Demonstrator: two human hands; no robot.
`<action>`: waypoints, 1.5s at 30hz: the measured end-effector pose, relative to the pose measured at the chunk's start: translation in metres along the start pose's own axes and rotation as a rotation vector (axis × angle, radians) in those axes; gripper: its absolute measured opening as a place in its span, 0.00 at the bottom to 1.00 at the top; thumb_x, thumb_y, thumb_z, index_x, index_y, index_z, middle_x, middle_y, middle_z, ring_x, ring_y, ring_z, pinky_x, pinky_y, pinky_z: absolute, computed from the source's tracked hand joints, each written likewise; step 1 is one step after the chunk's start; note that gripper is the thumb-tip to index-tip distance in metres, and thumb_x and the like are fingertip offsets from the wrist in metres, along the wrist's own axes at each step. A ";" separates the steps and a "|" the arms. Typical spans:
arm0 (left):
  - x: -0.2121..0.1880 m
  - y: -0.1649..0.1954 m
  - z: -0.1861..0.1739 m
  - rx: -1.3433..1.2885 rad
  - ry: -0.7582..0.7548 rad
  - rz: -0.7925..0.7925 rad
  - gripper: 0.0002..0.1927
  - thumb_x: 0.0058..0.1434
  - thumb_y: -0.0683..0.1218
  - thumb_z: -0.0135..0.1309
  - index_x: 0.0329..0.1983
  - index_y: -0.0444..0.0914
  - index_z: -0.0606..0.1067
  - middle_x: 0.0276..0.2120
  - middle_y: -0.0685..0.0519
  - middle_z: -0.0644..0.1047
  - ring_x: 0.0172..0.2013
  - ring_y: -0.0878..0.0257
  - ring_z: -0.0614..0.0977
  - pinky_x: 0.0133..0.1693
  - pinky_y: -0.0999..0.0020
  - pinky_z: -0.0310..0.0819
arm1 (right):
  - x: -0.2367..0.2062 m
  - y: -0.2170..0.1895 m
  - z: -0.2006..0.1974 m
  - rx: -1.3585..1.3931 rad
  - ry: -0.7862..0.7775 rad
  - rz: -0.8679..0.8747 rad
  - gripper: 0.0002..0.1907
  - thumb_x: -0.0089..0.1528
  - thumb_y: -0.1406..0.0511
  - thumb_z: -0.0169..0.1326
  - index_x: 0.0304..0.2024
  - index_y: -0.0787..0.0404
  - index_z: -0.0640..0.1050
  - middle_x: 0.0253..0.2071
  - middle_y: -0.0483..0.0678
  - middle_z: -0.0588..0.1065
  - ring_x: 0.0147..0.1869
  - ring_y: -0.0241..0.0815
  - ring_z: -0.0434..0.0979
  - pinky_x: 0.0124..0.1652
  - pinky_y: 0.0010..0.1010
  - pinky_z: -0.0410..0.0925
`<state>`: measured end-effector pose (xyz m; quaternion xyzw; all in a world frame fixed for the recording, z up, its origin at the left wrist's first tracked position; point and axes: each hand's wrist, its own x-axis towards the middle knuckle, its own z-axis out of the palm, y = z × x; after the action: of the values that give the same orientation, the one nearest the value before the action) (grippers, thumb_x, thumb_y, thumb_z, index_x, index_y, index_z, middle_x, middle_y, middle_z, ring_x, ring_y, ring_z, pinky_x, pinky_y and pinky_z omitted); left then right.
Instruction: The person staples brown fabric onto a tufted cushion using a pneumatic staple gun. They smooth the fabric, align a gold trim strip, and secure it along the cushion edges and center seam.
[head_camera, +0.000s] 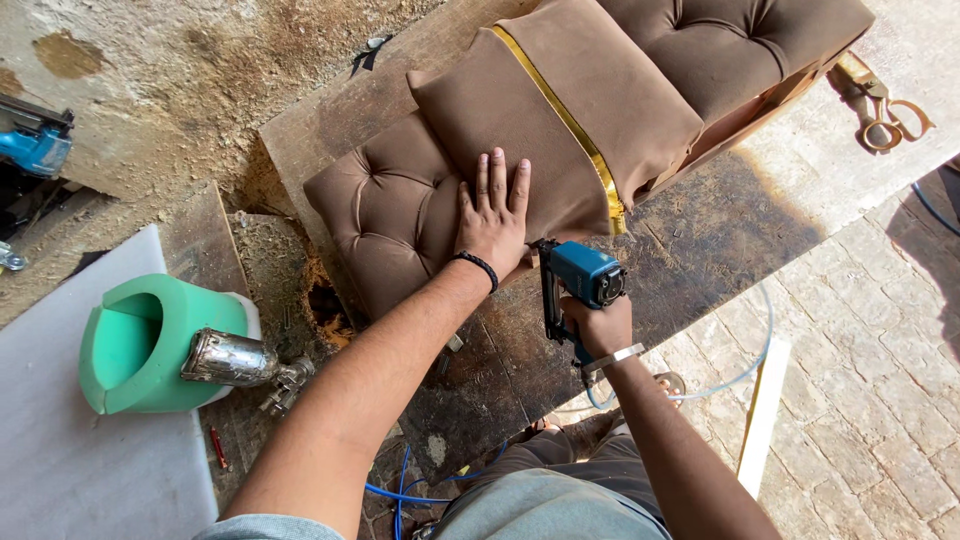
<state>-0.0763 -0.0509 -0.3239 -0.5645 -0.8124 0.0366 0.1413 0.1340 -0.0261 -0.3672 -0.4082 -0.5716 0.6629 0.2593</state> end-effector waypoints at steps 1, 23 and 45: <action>0.000 0.000 -0.004 0.044 -0.035 0.006 0.54 0.64 0.50 0.56 0.78 0.36 0.32 0.74 0.28 0.34 0.75 0.33 0.40 0.67 0.32 0.46 | -0.001 0.001 0.002 0.042 0.002 -0.010 0.15 0.51 0.71 0.60 0.41 0.62 0.82 0.22 0.45 0.76 0.21 0.34 0.74 0.23 0.26 0.66; 0.086 0.074 -0.035 0.213 -0.245 0.092 0.47 0.67 0.59 0.46 0.80 0.43 0.36 0.76 0.32 0.41 0.73 0.30 0.47 0.62 0.22 0.42 | 0.054 0.020 -0.108 1.482 -0.540 0.629 0.22 0.62 0.63 0.55 0.57 0.65 0.74 0.23 0.39 0.71 0.24 0.30 0.73 0.29 0.24 0.73; 0.089 0.059 -0.023 -0.002 -0.351 0.054 0.61 0.55 0.67 0.55 0.80 0.40 0.35 0.76 0.29 0.38 0.76 0.34 0.42 0.70 0.31 0.34 | 0.114 0.028 -0.082 1.646 -0.743 0.752 0.17 0.66 0.61 0.53 0.48 0.70 0.73 0.23 0.38 0.71 0.22 0.27 0.71 0.24 0.21 0.70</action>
<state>-0.0452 0.0506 -0.2982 -0.5713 -0.8091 0.1376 -0.0045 0.1455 0.1047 -0.4231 -0.0205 0.1919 0.9804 0.0382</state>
